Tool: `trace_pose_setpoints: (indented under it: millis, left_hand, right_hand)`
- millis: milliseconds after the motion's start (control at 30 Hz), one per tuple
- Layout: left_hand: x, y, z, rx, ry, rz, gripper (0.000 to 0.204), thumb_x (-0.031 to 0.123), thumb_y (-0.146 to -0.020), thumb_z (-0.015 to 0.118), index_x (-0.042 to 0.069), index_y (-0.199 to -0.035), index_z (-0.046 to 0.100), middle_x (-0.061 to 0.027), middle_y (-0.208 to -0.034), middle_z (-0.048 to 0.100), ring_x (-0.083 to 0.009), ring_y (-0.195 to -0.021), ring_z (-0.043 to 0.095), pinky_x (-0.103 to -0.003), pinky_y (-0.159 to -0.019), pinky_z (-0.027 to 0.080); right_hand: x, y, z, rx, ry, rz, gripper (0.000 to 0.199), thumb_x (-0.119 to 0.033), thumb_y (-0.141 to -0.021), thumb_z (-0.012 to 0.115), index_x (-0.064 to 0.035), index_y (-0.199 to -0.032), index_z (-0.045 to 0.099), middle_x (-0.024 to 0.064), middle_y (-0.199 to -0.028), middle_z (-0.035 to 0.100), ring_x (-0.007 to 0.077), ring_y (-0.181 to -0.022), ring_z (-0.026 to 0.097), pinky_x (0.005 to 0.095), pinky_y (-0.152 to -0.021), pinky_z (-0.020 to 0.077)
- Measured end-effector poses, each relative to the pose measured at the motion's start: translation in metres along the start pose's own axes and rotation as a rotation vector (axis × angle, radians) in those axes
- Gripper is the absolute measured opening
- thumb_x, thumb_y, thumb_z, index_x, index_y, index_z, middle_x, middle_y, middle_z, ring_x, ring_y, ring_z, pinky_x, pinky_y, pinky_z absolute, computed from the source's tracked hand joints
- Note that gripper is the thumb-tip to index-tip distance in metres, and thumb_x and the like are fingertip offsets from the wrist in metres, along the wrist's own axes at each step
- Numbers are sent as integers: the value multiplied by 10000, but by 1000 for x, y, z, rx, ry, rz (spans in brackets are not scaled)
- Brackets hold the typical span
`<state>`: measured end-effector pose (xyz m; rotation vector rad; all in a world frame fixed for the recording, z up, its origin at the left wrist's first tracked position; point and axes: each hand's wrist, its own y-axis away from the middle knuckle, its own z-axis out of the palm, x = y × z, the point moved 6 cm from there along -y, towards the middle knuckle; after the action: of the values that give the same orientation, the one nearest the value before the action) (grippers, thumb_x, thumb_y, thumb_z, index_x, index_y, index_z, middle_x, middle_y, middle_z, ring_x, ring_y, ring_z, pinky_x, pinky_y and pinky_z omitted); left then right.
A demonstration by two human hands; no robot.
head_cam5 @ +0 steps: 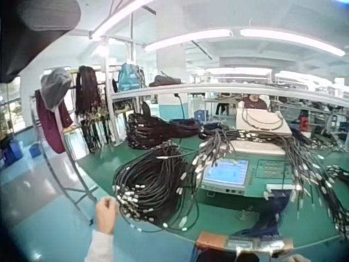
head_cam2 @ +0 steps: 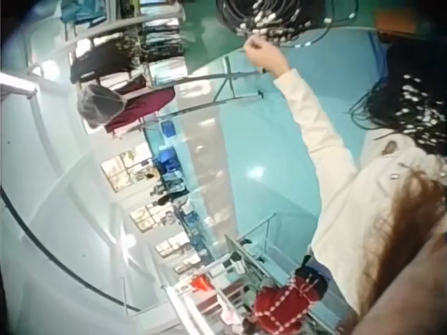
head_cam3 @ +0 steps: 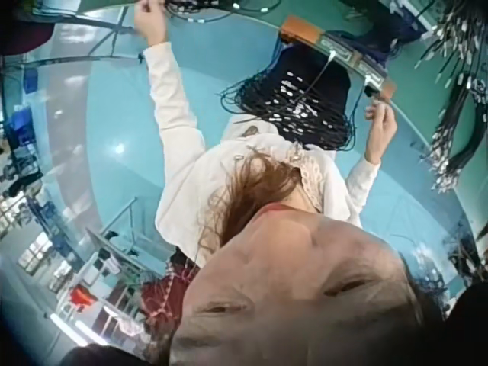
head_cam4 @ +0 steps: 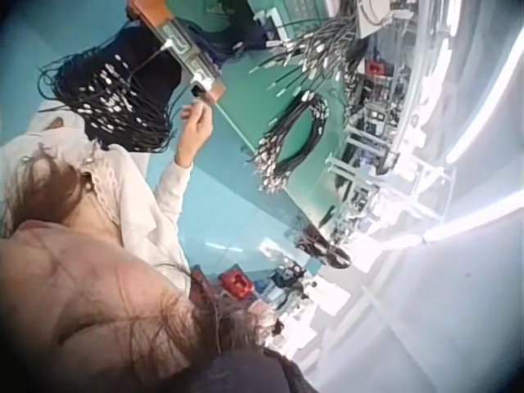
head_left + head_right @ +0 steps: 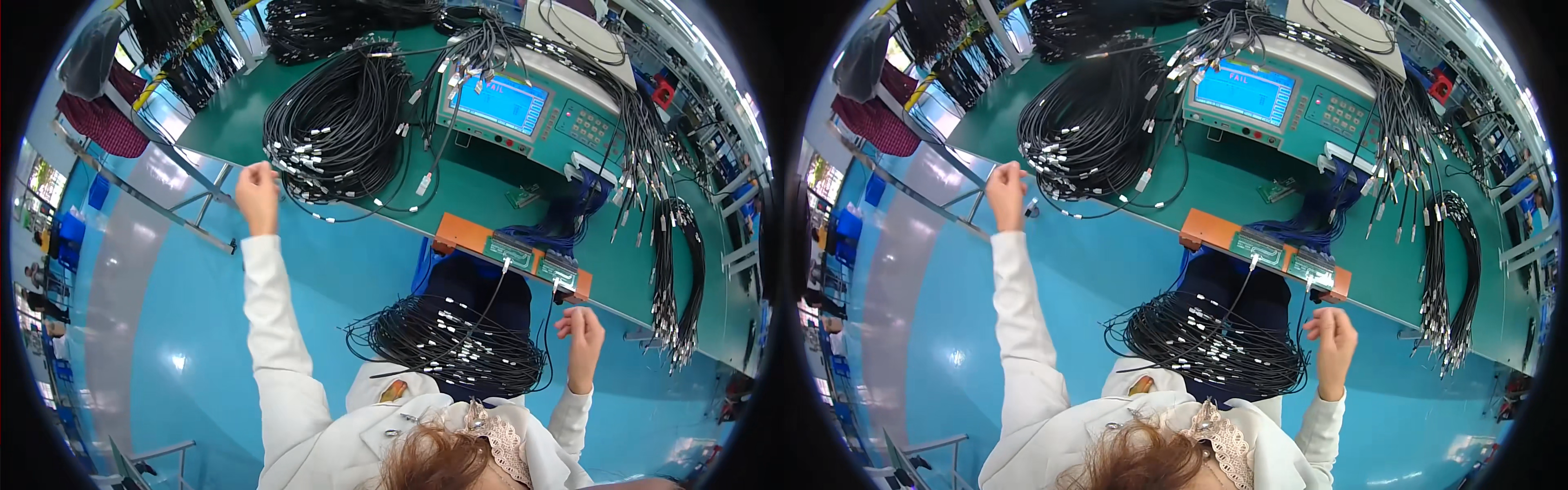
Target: Manually testing and organizing bundles of black electrical cables at a factory workstation.
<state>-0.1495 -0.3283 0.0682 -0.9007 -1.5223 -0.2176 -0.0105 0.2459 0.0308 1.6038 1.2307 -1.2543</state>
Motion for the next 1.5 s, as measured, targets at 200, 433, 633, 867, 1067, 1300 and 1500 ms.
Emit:
trace_pose_setpoints:
  millis: [200, 433, 633, 867, 1067, 1300, 1500]
  left_hand:
    - [-11, -22, 40, -352, -26, -278, 343, 332, -843, 650, -5, -786, 629, -24, -649, 603, -72, -480, 474, -218, -432, 368]
    - [-17, -27, 21, -334, 271, -358, 305, 323, -876, 624, 26, -818, 583, 5, -650, 512, -50, -500, 408, -198, -438, 309]
    - [8, -6, 18, -43, -541, 386, 293, 307, -913, 573, 15, -940, 576, -20, -753, 554, -73, -626, 489, -214, -563, 393]
    - [55, 265, 148, -1262, 210, -222, 293, 244, -958, 468, -3, -1102, 529, -95, -939, 616, -164, -883, 597, -296, -806, 478]
    - [49, 371, 199, -1366, 553, -800, 276, 257, -994, 386, 7, -1015, 500, -3, -605, 440, -77, -479, 370, -225, -468, 335]
    - [96, 380, 113, -1669, 261, -527, 227, 173, -955, 463, 4, -846, 567, -44, -617, 524, -140, -547, 488, -269, -524, 396]
    - [282, 190, 44, -1072, -4, 483, 175, 155, -850, 582, -16, -822, 608, -132, -740, 617, -207, -564, 566, -278, -476, 422]
  right_hand:
    - [-20, 8, 60, -172, 4, -19, 195, -85, -928, 471, 37, -837, 593, 78, -673, 627, 84, -558, 541, 199, -518, 421]
    - [-33, 7, 106, -436, 59, -58, 152, -104, -904, 516, 13, -869, 607, 66, -668, 640, 115, -569, 606, 233, -525, 473]
    - [-26, -1, 77, -175, 138, -137, 97, -65, -872, 543, 8, -837, 594, 98, -673, 615, 180, -556, 597, 287, -507, 451]
    - [15, 2, 7, 359, 520, -249, 93, -65, -875, 562, 12, -925, 578, 117, -756, 625, 194, -639, 607, 289, -589, 470]
    - [56, -3, 30, 172, 140, 73, 166, -129, -935, 493, 19, -925, 567, 74, -594, 605, 99, -467, 544, 238, -444, 425]
    - [26, 44, 10, -201, 231, 91, 190, -88, -911, 474, 17, -787, 572, 68, -588, 608, 138, -490, 576, 273, -446, 436]
    - [-179, 45, -107, -77, 156, -287, 196, -138, -915, 495, 24, -822, 556, 95, -621, 629, 133, -502, 568, 269, -450, 430]
